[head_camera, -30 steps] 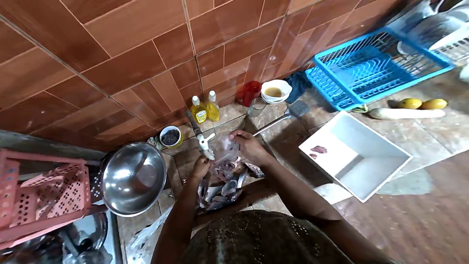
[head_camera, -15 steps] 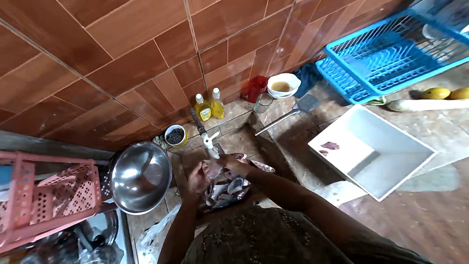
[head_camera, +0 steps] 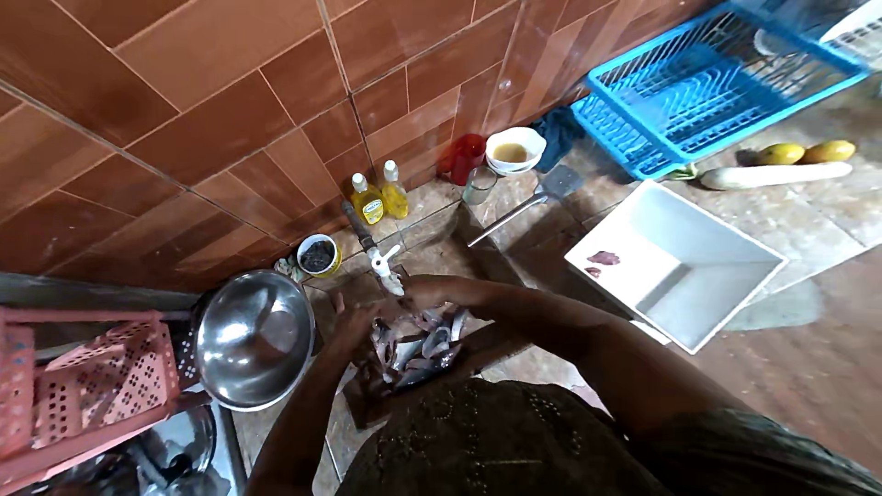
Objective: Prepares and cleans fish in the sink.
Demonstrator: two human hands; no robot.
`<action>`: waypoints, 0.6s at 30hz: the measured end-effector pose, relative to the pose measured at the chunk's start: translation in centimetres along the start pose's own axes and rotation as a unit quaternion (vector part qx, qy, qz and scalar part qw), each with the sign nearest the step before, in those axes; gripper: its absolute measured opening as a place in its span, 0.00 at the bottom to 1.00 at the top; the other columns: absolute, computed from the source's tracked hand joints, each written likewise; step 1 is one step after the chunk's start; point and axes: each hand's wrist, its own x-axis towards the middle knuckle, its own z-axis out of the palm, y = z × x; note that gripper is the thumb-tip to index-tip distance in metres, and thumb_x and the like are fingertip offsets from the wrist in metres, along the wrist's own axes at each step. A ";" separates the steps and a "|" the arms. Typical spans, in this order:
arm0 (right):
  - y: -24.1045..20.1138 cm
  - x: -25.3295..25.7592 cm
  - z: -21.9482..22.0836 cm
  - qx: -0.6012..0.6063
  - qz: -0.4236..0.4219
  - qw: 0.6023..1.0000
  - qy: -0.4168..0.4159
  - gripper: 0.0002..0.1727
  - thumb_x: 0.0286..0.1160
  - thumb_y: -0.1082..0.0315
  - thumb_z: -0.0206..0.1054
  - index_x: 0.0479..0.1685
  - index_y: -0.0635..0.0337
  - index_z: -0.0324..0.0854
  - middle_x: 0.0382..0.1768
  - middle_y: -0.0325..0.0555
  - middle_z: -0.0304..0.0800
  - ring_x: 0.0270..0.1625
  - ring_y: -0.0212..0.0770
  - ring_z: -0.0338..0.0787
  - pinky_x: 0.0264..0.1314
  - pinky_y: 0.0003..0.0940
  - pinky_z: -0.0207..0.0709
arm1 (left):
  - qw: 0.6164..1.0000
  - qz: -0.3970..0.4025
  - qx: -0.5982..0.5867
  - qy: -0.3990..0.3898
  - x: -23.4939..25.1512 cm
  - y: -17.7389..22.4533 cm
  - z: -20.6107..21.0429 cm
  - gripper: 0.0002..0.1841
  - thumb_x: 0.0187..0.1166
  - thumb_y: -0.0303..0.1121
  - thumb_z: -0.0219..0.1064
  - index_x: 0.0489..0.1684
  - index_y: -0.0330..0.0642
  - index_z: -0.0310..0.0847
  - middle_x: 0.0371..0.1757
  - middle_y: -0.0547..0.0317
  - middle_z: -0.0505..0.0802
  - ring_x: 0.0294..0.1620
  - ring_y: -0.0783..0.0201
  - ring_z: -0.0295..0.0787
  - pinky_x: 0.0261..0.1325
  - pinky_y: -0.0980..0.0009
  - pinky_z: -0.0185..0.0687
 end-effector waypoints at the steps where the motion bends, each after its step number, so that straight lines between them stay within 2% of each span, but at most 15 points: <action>1: 1.2 -0.1 0.5 -0.054 -0.033 0.998 0.020 0.15 0.82 0.64 0.64 0.57 0.63 0.88 0.53 0.62 0.91 0.62 0.64 0.87 0.69 0.69 0.71 | 1.000 0.004 -0.013 0.003 0.1 -0.2 -0.2 0.23 0.84 0.32 0.64 0.79 0.50 0.77 0.66 0.42 0.90 0.77 0.37 0.78 0.88 0.25 0.32; 2: 2.1 -0.3 0.7 -0.078 -0.040 0.995 0.042 0.15 0.83 0.64 0.63 0.58 0.59 0.89 0.55 0.59 0.92 0.67 0.66 0.83 0.74 0.71 0.64 | 0.999 0.008 -0.035 -0.009 0.4 -0.6 -0.3 0.19 0.85 0.33 0.63 0.74 0.47 0.81 0.67 0.42 0.90 0.78 0.38 0.77 0.89 0.27 0.36; 3: 2.9 -0.6 0.6 -0.092 -0.030 0.993 0.065 0.15 0.84 0.62 0.63 0.60 0.55 0.90 0.58 0.56 0.91 0.71 0.65 0.79 0.75 0.71 0.61 | 0.998 0.018 -0.063 -0.023 0.7 -1.1 -0.3 0.17 0.84 0.34 0.63 0.68 0.42 0.84 0.67 0.41 0.89 0.77 0.40 0.78 0.88 0.32 0.48; 4: 3.5 -0.8 0.6 -0.095 -0.017 0.991 0.090 0.16 0.84 0.60 0.63 0.61 0.53 0.91 0.60 0.54 0.90 0.73 0.64 0.76 0.74 0.69 0.62 | 0.994 0.031 -0.104 -0.032 1.0 -1.5 -0.5 0.17 0.83 0.36 0.66 0.64 0.38 0.87 0.67 0.41 0.89 0.76 0.42 0.80 0.84 0.39 0.62; 5: 3.7 -0.9 0.5 -0.084 -0.010 0.990 0.116 0.15 0.83 0.60 0.65 0.58 0.54 0.91 0.59 0.54 0.89 0.72 0.63 0.77 0.71 0.66 0.66 | 0.986 0.042 -0.158 -0.025 1.1 -1.6 -0.6 0.18 0.81 0.38 0.69 0.62 0.34 0.86 0.69 0.40 0.87 0.75 0.44 0.80 0.82 0.45 0.69; 7: 3.3 -0.7 0.8 -0.011 -0.025 0.987 0.159 0.12 0.81 0.64 0.67 0.52 0.61 0.92 0.58 0.57 0.87 0.66 0.59 0.82 0.73 0.58 0.74 | 0.969 0.026 -0.245 0.028 0.9 0.1 -1.8 0.27 0.77 0.42 0.75 0.70 0.34 0.81 0.76 0.41 0.83 0.79 0.48 0.77 0.84 0.49 0.69; 9: 1.9 0.0 1.7 0.083 -0.030 0.975 0.203 0.10 0.77 0.67 0.70 0.46 0.66 0.91 0.55 0.59 0.89 0.60 0.55 0.88 0.69 0.56 0.80 | 0.954 -0.012 -0.290 0.078 0.7 2.8 -2.9 0.33 0.73 0.48 0.78 0.74 0.36 0.78 0.73 0.42 0.85 0.75 0.49 0.81 0.81 0.49 0.73; 11: 0.4 0.2 2.1 0.195 0.004 0.948 0.253 0.11 0.71 0.71 0.72 0.48 0.68 0.88 0.46 0.58 0.91 0.50 0.52 0.91 0.59 0.56 0.83 | 0.954 -0.053 -0.277 0.104 0.9 4.5 -3.7 0.29 0.79 0.47 0.73 0.69 0.33 0.81 0.65 0.39 0.89 0.70 0.46 0.86 0.77 0.47 0.76; 13: 0.2 0.1 2.7 0.326 0.007 0.904 0.278 0.17 0.72 0.74 0.71 0.59 0.65 0.77 0.43 0.53 0.88 0.44 0.44 0.90 0.52 0.46 0.85 | 0.958 -0.076 -0.237 0.140 1.0 4.7 -3.7 0.21 0.85 0.43 0.66 0.64 0.33 0.85 0.61 0.39 0.91 0.68 0.44 0.87 0.76 0.45 0.76; 14: 0.3 0.1 3.2 0.369 -0.002 0.886 0.280 0.21 0.72 0.75 0.71 0.63 0.63 0.72 0.46 0.53 0.87 0.45 0.43 0.90 0.52 0.44 0.86 | 0.958 -0.076 -0.228 0.159 0.9 4.5 -3.5 0.18 0.86 0.41 0.64 0.59 0.34 0.87 0.59 0.41 0.93 0.66 0.45 0.88 0.75 0.46 0.77; 15: 0.2 0.1 3.7 0.377 -0.005 0.886 0.272 0.27 0.70 0.74 0.73 0.68 0.63 0.69 0.52 0.54 0.87 0.51 0.44 0.90 0.57 0.44 0.86 | 0.954 -0.072 -0.229 0.177 0.7 4.5 -3.2 0.17 0.87 0.40 0.63 0.55 0.34 0.89 0.56 0.42 0.94 0.64 0.45 0.90 0.74 0.46 0.78; 16: -0.3 -0.1 4.2 0.352 0.005 0.902 0.249 0.35 0.68 0.72 0.76 0.77 0.62 0.65 0.62 0.58 0.84 0.61 0.48 0.88 0.65 0.47 0.83 | 0.948 -0.067 -0.243 0.195 0.4 4.5 -3.0 0.17 0.87 0.40 0.63 0.53 0.35 0.90 0.55 0.43 0.94 0.62 0.47 0.91 0.73 0.47 0.79; 17: -1.1 -0.3 4.4 0.317 0.023 0.923 0.215 0.42 0.69 0.69 0.76 0.84 0.63 0.60 0.71 0.62 0.80 0.71 0.53 0.83 0.76 0.52 0.77 | 0.938 -0.062 -0.271 0.205 0.1 4.6 -2.9 0.17 0.87 0.41 0.64 0.52 0.35 0.90 0.54 0.44 0.95 0.61 0.49 0.91 0.72 0.47 0.80; 18: -1.9 -0.3 4.9 0.289 0.036 0.936 0.197 0.41 0.72 0.67 0.75 0.85 0.65 0.60 0.74 0.63 0.79 0.76 0.54 0.81 0.81 0.53 0.71 | 0.927 -0.057 -0.301 0.215 -0.1 4.8 -2.7 0.16 0.86 0.41 0.65 0.51 0.36 0.91 0.53 0.45 0.95 0.60 0.51 0.91 0.71 0.49 0.81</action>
